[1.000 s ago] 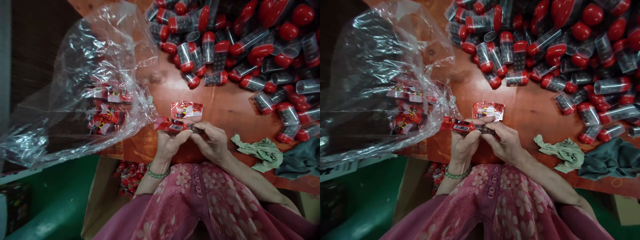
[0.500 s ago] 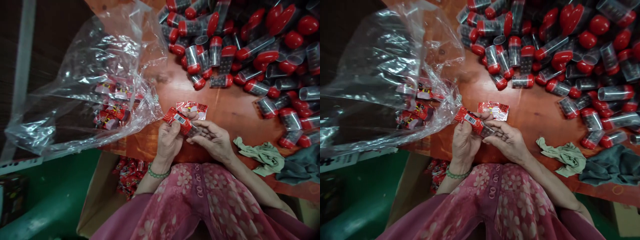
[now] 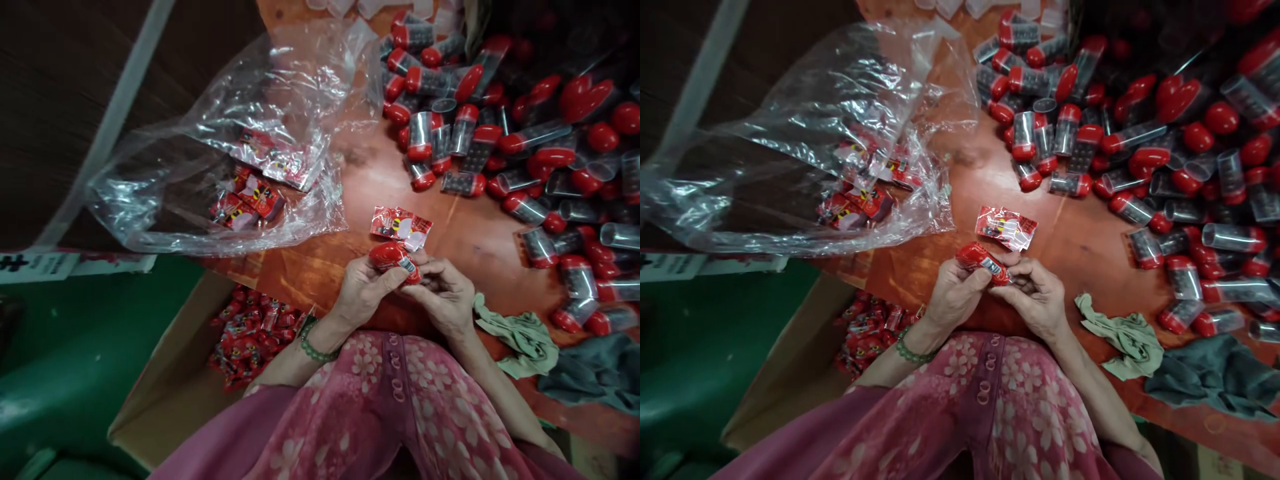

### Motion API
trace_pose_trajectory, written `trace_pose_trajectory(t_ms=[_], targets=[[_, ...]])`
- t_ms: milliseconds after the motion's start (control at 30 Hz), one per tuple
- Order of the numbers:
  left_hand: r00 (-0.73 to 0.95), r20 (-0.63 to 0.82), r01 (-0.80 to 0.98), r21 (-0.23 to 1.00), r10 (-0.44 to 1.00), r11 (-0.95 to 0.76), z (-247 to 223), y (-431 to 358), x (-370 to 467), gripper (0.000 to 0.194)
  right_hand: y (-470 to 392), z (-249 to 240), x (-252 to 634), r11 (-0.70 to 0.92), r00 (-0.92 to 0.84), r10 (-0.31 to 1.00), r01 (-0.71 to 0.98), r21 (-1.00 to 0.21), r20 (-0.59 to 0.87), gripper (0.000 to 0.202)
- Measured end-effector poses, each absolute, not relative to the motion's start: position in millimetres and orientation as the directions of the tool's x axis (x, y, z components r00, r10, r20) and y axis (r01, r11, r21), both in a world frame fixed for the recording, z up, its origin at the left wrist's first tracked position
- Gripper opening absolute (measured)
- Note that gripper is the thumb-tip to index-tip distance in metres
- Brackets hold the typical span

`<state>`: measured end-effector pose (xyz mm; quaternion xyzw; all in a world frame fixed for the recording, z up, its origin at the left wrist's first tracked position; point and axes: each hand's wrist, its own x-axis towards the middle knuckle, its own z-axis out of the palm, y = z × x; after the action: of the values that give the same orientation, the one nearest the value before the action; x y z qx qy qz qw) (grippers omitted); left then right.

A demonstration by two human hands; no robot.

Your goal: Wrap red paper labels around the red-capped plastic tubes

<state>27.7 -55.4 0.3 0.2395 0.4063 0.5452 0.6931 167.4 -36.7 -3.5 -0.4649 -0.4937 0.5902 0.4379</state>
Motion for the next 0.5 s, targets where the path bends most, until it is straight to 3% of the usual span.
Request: trace_pose_trajectory(t_ms=[133,300,433,500], targets=[[0.074,-0.288,-0.566,0.776,0.955,0.278,-1,-57,24,0.033,-38,-6,169,-0.089,-0.2,0.976,-0.014,-0.996,-0.085,0.032],[0.005,-0.338,-0.586,0.761,0.941,0.277,3,-61,15,0.033,-32,2,171,0.008,-0.403,0.914,0.117,-0.993,-0.041,0.026],[-0.058,-0.374,-0.599,0.755,0.926,0.267,8,-62,8,0.036,-31,7,158,-0.049,-0.34,0.938,0.079,-0.996,-0.073,0.034],[-0.093,-0.376,-0.586,0.77,0.922,0.254,12,-64,7,0.032,-32,9,149,-0.041,-0.353,0.933,0.096,-0.995,-0.073,0.024]])
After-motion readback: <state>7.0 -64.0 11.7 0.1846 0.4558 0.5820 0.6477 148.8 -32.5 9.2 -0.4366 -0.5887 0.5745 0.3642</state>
